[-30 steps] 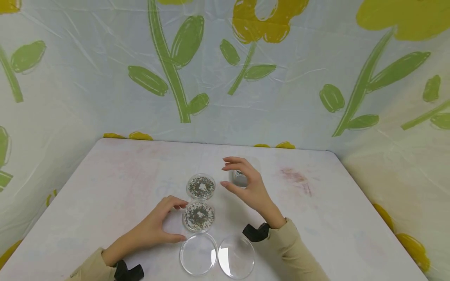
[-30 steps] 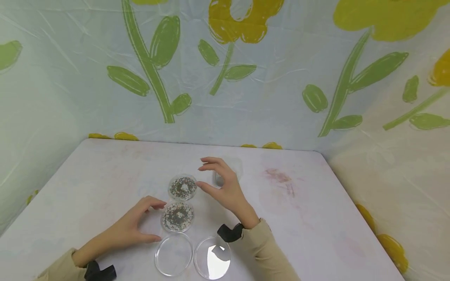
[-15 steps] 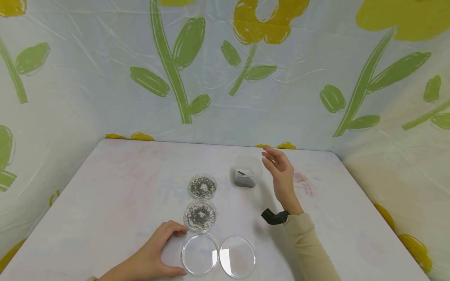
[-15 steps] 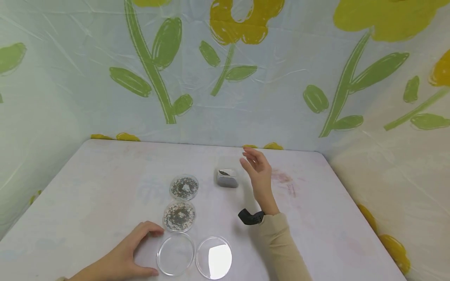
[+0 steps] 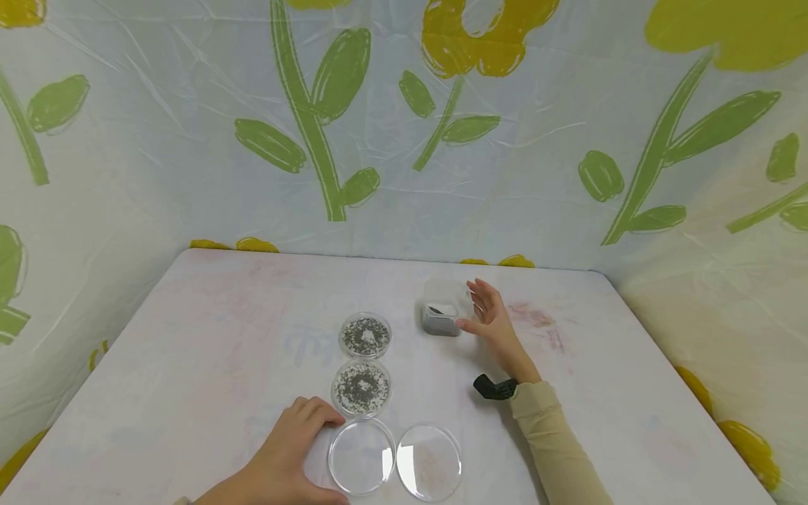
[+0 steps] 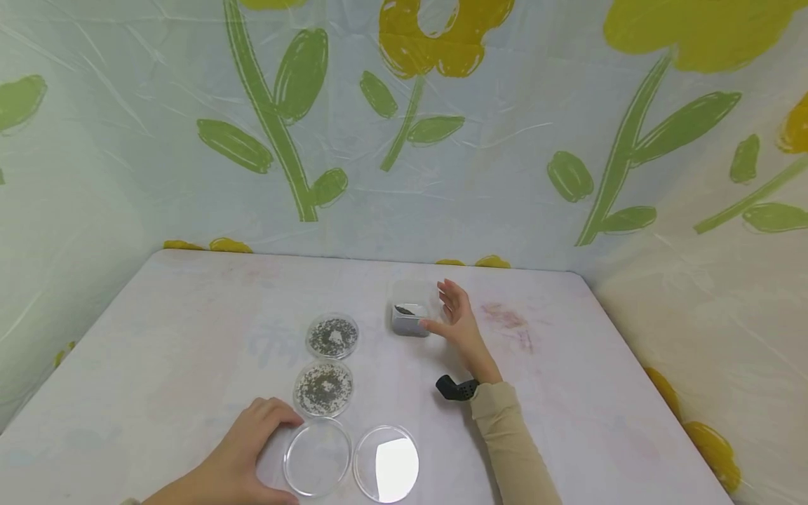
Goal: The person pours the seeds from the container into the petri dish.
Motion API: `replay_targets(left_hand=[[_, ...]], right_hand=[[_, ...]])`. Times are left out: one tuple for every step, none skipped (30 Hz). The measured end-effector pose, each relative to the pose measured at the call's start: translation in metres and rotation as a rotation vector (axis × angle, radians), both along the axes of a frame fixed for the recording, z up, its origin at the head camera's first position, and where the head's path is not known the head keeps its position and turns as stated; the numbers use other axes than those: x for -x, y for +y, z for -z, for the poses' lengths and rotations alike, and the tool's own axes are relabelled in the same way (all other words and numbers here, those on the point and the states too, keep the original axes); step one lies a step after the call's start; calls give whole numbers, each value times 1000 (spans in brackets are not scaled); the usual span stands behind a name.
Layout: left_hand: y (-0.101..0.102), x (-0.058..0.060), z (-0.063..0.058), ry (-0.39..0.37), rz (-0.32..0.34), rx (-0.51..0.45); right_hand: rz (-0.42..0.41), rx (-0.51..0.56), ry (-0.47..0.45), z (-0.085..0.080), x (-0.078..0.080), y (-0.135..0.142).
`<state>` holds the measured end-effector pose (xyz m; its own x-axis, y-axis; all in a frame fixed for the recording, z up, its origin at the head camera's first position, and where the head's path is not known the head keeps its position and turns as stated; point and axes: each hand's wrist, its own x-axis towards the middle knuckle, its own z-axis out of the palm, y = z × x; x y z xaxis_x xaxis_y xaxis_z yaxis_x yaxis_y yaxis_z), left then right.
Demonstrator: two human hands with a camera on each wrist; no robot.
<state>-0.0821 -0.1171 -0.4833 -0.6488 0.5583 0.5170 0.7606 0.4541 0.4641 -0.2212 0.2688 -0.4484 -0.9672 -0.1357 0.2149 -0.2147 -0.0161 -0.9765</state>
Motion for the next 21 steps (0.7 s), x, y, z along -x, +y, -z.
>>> replay_targets(left_hand=[[1,0,0,-6,-11,21],[2,0,0,-1,-19,35],[3,1,0,6,-25,45],[3,1,-1,8,-30,51],[4,1,0,16,-32,55],[4,2,0,19,-34,58],[5,2,0,22,-35,58],[5,2,-1,30,-30,53],[5,2,-1,31,-24,50],[4,3,-1,23,-17,50],[4,4,-1,14,-8,54],[3,5,-2,6,8,52],[2,7,-2,-2,29,47],[0,9,-3,-12,55,40],[-2,11,-3,-18,80,34],[-3,13,-3,-22,103,28],[-5,15,-3,-20,127,20],[-7,16,-2,-14,148,10],[-8,17,-2,-10,162,3],[-9,18,-2,-5,170,0],[-9,18,-1,1,175,-2]], right_hand=[[-4,-15,-7,3,1,1],[-3,-31,-13,6,2,1],[-3,-49,-20,8,3,2],[-4,-67,-26,11,4,2],[-4,-95,-29,13,5,2],[-4,-124,-32,15,5,2],[-4,-149,-29,16,6,2],[-4,-170,-23,17,6,1],[-9,-188,-13,18,6,0],[-11,-203,-2,19,5,-1],[-8,-223,10,20,5,-2],[2,-237,17,20,5,-3],[17,-253,24,21,5,-4],[32,-265,28,21,5,-5],[50,-278,28,21,5,-6],[66,-289,24,20,4,-7],[80,-294,19,19,4,-8],[90,-293,14,15,2,-10],[97,-295,10,11,0,-11],[99,-299,3,6,-3,-13],[101,-302,-1,2,-6,-15]])
